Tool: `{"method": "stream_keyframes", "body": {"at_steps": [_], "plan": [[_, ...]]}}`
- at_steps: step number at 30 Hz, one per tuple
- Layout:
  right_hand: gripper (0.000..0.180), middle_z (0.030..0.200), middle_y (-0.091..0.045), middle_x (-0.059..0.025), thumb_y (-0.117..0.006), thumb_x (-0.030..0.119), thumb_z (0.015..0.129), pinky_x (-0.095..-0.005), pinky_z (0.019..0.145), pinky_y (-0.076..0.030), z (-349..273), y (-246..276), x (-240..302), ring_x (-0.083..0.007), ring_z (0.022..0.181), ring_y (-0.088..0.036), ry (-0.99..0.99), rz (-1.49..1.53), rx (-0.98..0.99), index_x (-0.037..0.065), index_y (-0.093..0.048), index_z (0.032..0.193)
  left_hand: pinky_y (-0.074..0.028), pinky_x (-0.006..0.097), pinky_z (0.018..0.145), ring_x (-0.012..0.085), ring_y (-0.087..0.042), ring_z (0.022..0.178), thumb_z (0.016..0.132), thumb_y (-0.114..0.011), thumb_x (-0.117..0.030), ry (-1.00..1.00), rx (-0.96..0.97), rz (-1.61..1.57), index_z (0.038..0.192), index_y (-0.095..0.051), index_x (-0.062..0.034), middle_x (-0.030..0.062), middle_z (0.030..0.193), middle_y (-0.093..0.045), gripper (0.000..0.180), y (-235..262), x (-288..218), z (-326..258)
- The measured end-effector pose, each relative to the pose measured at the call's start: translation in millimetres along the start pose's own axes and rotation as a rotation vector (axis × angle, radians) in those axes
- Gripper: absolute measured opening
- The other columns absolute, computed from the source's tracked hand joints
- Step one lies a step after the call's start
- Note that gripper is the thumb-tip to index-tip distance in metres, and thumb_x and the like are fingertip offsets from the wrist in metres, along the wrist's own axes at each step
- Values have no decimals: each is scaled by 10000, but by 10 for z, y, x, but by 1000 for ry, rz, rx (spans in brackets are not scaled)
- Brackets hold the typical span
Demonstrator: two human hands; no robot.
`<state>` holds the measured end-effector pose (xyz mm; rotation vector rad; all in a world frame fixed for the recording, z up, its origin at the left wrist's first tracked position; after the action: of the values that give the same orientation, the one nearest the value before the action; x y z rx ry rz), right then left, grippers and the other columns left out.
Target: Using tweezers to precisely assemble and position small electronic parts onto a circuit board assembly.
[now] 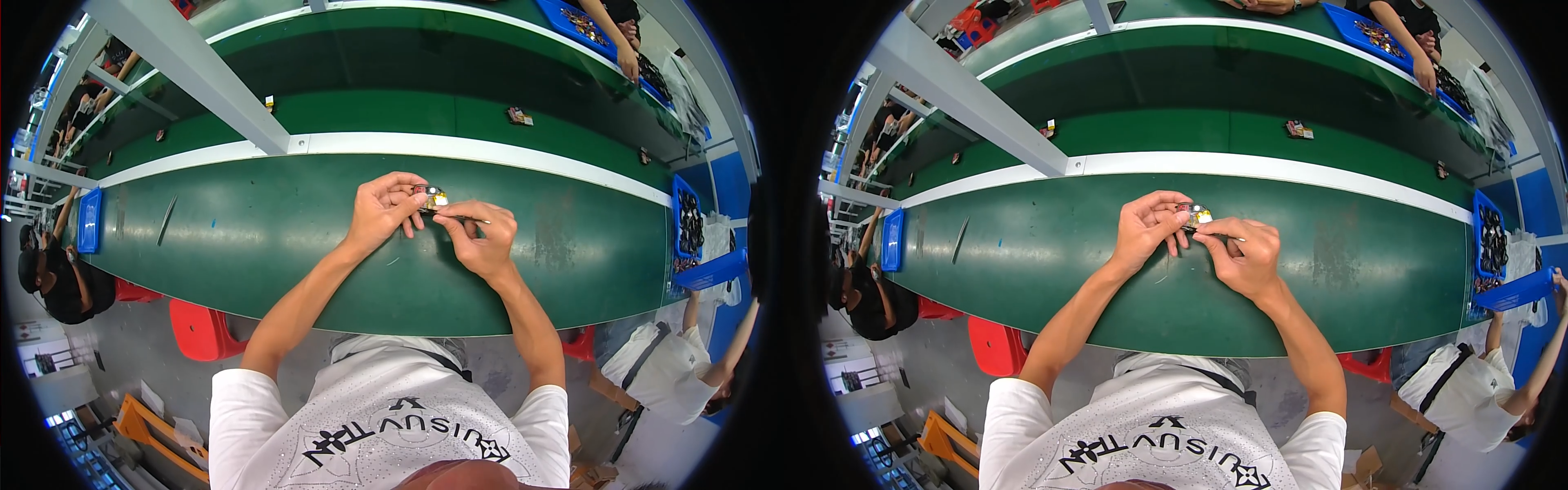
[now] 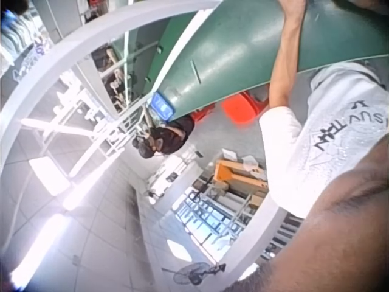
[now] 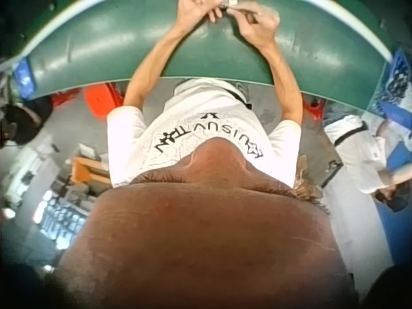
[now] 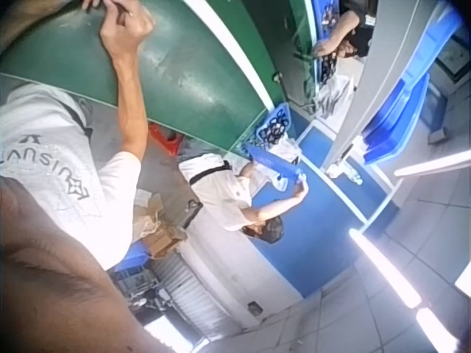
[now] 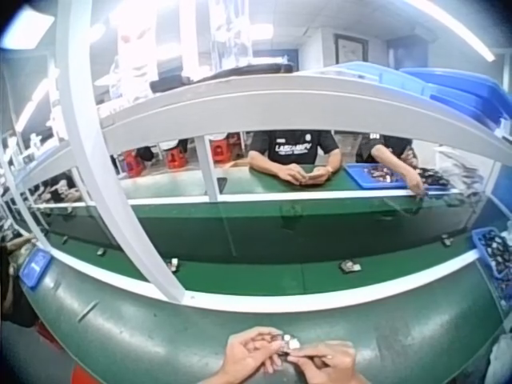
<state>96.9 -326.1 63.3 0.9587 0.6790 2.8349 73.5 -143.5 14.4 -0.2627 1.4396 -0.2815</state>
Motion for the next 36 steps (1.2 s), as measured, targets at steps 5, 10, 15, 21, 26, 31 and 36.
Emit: {"method": "stream_keyframes", "body": {"at_steps": [5, 10, 15, 21, 26, 31, 36], "plan": [[145, 784, -754, -33, -834, -11, 750, -248, 440, -347, -15, -11, -28, -77, 413, -420, 28, 14, 6, 59, -751, 846, -544, 247, 493, 159, -683, 629, 962, -671, -34, 3, -27, 18, 1189, -617, 119, 148, 902, -708, 279, -11, 23, -10], [146, 851, -783, -60, -829, -34, 749, -232, 425, -337, -27, -42, -46, -67, 416, -420, 81, 17, 21, 43, -750, 845, -529, 248, 487, 135, -666, 594, 955, -673, -16, -15, -77, 66, 1142, -643, 105, 120, 795, -707, 225, -22, 52, -12], [152, 813, -774, -35, -832, -26, 735, -249, 459, -369, -47, -44, -48, -79, 424, -426, 103, -24, 25, 59, -752, 832, -542, 248, 510, 138, -668, 593, 964, -648, 1, -2, -84, 120, 1149, -636, 115, 118, 759, -703, 218, -52, 50, -12], [157, 819, -774, -24, -836, -19, 732, -248, 468, -374, -27, -66, -29, -83, 428, -438, 119, -65, 23, 65, -752, 835, -550, 262, 494, 148, -670, 568, 949, -632, 31, 16, -133, 125, 1085, -643, 105, 118, 769, -703, 156, -61, 60, 41], [163, 877, -786, -40, -836, -16, 747, -237, 447, -367, 52, -20, -102, -77, 430, -444, 118, -85, -83, 54, -746, 863, -564, 279, 502, 162, -686, 564, 924, -632, 33, 52, -168, 161, 1046, -638, 106, 111, 762, -694, 142, -54, -67, 399], [153, 919, -791, -56, -826, -22, 769, -231, 429, -359, 67, 44, -73, -75, 424, -422, 50, -88, -152, 40, -741, 881, -543, 291, 467, 176, -696, 536, 910, -629, 23, -54, -252, 411, 991, -649, 100, 116, 706, -695, 113, 110, -276, 901], [147, 876, -779, -31, -830, 9, 765, -253, 447, -397, 77, 45, -26, -113, 430, -518, 13, -84, -176, 55, -737, 869, -523, 287, 437, 154, -685, 519, 897, -647, 0, -182, -324, 652, 962, -673, 72, 97, 695, -703, 100, 378, -337, 1248]]}}
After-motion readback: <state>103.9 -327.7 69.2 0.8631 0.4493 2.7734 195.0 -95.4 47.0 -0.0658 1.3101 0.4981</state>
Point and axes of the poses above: each hand's wrist, its own z-axis towards the middle knuckle, its own y-axis out of the back of the hand, x = y × z, the point moved 3 cm from there along z, towards the middle knuckle
